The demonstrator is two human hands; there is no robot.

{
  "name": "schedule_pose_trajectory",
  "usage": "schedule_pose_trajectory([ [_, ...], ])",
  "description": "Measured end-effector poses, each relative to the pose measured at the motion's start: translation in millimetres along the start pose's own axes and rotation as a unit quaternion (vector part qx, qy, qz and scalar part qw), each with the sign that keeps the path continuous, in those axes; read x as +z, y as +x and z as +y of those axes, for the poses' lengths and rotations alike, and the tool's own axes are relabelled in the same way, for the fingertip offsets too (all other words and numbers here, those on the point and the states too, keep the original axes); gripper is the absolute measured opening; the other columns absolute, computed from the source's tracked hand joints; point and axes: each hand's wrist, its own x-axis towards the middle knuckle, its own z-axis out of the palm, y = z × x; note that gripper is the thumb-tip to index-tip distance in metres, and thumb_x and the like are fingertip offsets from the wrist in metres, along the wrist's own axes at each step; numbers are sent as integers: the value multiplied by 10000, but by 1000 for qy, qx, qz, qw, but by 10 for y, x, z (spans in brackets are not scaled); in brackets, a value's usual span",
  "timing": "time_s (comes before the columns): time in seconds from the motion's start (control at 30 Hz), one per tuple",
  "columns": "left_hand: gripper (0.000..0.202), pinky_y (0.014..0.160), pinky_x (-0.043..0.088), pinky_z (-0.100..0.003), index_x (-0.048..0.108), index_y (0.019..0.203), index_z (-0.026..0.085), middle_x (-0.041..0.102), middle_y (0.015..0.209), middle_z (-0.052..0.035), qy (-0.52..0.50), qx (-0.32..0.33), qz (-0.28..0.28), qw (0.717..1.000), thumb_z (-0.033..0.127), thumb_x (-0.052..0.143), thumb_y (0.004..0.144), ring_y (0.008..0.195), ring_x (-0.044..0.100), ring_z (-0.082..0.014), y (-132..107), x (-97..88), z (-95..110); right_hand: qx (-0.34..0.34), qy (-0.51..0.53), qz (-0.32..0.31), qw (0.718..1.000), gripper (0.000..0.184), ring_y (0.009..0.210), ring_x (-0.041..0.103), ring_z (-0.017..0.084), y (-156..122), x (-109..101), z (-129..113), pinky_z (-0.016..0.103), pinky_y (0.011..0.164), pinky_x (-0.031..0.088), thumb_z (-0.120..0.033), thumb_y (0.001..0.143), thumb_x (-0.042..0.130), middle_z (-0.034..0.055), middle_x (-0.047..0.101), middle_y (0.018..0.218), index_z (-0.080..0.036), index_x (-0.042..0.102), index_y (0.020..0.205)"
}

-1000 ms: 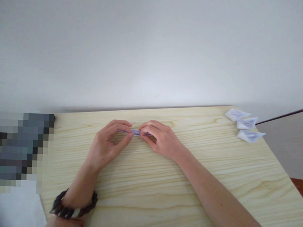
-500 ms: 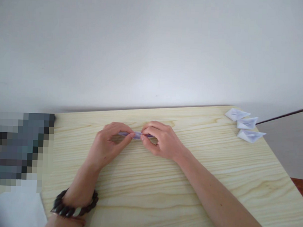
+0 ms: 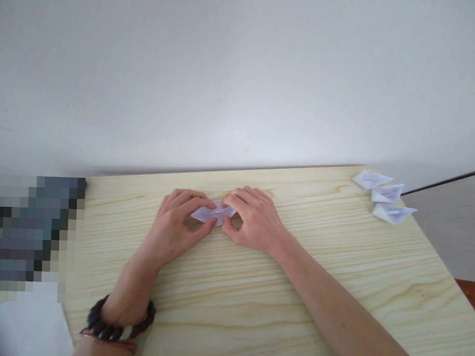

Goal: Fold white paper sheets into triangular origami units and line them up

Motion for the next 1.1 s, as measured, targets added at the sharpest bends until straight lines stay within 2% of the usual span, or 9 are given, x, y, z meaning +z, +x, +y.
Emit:
schedule_pose_trajectory([
  [0.2,132,852,386,-398,665,919,237,660,939,-39,10,-9,-11,1000,248,610,799,958,531,-231,-7,-2,24,4,-9,-5,1000,91,803,583,205,4,11,-9,343,761,451,-184,761,588,34,668,858,-208,564,845],
  [0.47,103,822,394,-383,687,849,244,663,909,-28,32,0,2,999,210,642,763,925,538,-225,-9,37,28,14,-29,-19,999,124,810,568,208,5,27,-35,346,758,439,-152,730,584,37,638,858,-198,601,843],
  [0.67,167,835,390,-393,680,934,240,654,945,-39,52,-11,9,999,285,658,774,954,540,-237,-2,70,63,32,-35,-23,999,81,813,567,209,10,19,-34,353,752,411,-250,785,596,40,636,848,-196,615,843],
  [0.83,158,829,380,-390,677,939,241,647,923,-34,53,-24,2,998,302,623,803,930,550,-232,-1,72,81,43,-46,-11,998,116,813,570,206,6,20,-29,356,743,388,-300,817,589,38,635,851,-187,613,829],
  [0.97,181,839,371,-383,681,969,261,654,914,-20,49,-23,1,999,293,631,798,922,553,-225,2,69,80,46,-47,-20,998,80,832,574,208,9,25,-29,352,754,387,-242,794,588,34,637,862,-188,618,846],
  [1.1,208,844,368,-381,691,988,282,653,905,-18,57,-33,-3,998,313,659,785,923,551,-228,8,74,89,54,-41,-32,997,147,885,577,218,18,27,-43,354,785,394,-202,758,590,36,638,911,-189,630,899],
])
